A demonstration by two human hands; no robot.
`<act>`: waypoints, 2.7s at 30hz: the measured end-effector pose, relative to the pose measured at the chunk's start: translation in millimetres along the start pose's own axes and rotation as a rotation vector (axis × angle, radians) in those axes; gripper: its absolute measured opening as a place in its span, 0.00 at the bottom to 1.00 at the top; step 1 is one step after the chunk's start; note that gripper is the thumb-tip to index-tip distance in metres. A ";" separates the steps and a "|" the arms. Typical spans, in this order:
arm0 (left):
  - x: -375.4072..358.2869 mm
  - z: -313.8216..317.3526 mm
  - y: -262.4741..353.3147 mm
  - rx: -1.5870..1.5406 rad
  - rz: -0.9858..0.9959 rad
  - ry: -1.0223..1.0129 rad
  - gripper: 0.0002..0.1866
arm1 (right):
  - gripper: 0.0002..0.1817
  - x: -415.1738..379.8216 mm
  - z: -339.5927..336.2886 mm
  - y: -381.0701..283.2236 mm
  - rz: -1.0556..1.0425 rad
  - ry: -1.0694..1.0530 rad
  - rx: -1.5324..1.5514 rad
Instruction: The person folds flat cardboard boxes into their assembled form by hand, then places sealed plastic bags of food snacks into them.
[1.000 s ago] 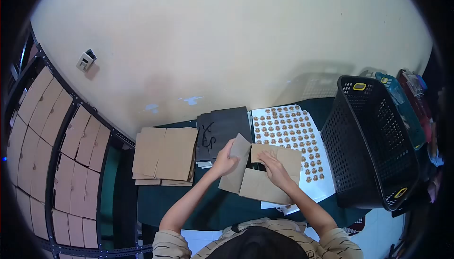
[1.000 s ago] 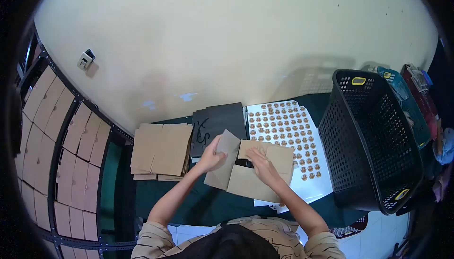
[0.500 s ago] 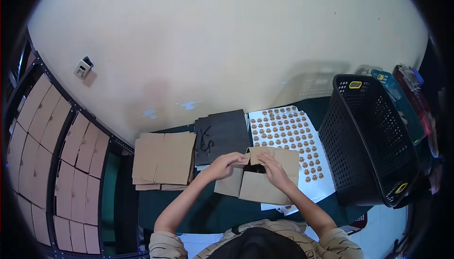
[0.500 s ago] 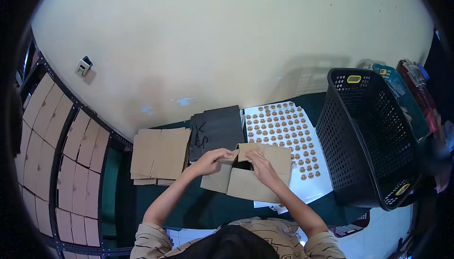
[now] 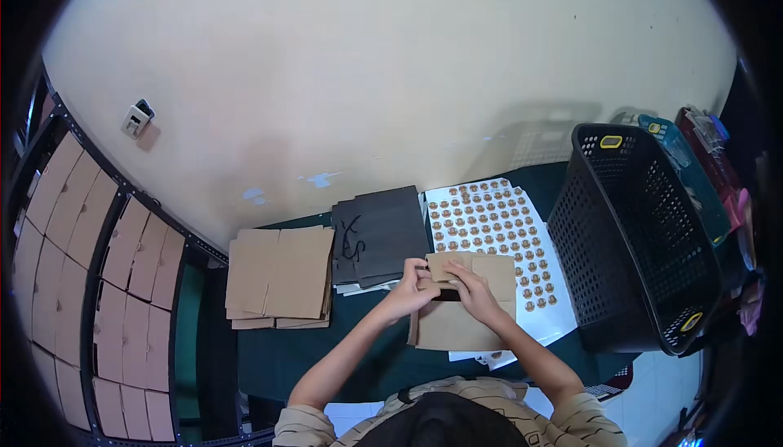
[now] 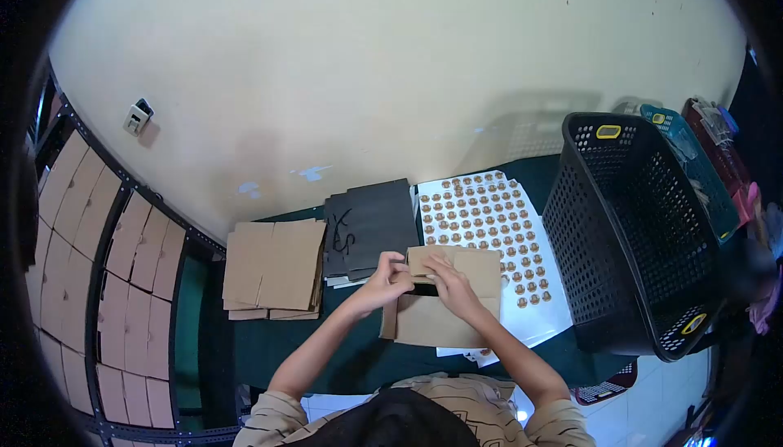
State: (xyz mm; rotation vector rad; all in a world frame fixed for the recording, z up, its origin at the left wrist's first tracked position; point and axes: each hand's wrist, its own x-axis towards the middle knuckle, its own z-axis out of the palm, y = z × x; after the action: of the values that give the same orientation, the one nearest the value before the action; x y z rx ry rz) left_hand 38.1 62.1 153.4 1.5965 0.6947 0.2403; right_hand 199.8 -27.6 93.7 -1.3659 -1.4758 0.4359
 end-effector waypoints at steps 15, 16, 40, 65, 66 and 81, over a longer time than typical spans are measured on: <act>-26.8 82.5 -30.9 0.879 0.281 0.471 0.35 | 0.20 14.4 -32.8 9.5 0.257 -0.284 0.382; -22.2 95.5 -41.3 0.953 0.295 0.499 0.41 | 0.20 15.2 -32.9 8.7 0.212 -0.327 0.284; -12.0 61.3 -50.3 0.971 0.471 0.388 0.15 | 0.48 -32.4 -68.9 60.3 0.805 -0.055 0.429; -21.8 13.2 -136.4 -0.840 0.128 0.653 0.12 | 0.21 -71.4 -11.9 82.2 0.691 0.421 1.154; -23.8 16.2 -149.3 -0.721 0.117 0.642 0.12 | 0.21 -80.5 -2.5 91.5 0.703 0.421 1.152; -63.0 17.3 -8.0 0.074 0.237 0.542 0.12 | 0.18 -23.1 -32.0 -57.6 0.449 0.165 0.562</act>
State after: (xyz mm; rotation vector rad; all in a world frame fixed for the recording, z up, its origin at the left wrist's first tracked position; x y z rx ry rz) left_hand -4.8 12.5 158.1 1.6980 0.9310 0.8519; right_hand 193.2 -76.2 143.4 -1.2245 -0.8120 0.9222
